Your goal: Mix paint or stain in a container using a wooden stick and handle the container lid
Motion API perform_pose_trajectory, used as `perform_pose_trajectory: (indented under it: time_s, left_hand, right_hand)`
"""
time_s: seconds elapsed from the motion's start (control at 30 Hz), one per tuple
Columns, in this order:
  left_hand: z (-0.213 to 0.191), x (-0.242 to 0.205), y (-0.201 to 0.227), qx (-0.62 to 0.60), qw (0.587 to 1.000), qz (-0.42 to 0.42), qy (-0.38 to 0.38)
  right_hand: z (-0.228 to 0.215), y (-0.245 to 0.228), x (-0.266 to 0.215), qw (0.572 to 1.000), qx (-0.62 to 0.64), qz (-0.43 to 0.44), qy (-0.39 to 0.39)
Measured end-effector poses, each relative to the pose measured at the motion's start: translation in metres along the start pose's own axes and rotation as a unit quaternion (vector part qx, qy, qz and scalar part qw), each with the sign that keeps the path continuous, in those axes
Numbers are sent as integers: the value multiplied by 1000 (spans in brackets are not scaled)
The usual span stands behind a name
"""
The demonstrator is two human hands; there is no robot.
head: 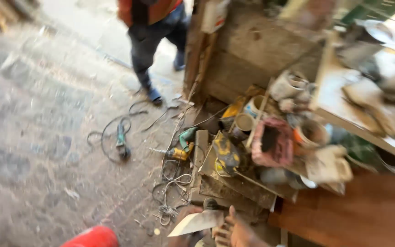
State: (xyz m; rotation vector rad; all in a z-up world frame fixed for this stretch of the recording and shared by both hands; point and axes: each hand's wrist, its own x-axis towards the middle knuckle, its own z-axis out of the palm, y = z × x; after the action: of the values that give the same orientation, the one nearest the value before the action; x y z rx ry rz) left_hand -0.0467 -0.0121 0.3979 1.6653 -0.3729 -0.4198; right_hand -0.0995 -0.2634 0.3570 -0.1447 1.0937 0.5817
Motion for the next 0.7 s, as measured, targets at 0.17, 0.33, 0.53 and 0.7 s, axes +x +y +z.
perform_pose_trajectory:
  time_s: [0.17,0.33,0.53,0.7]
  left_hand:
    - [3,21,158,-225,939,-198,-166]
    - [47,52,211,-362,873,-161,-285]
    - [147,110,155,-253,905,-240,-243]
    - [220,172,113,-239,899,-366,41]
  right_hand:
    - [-1,80,-127,941,118,-289,132]
    - [21,89,-238,918,156,-354,90]
    - [9,52,-317,757,59,-635,139]
    - [-18,-4,-363,605,-129,-749,236]
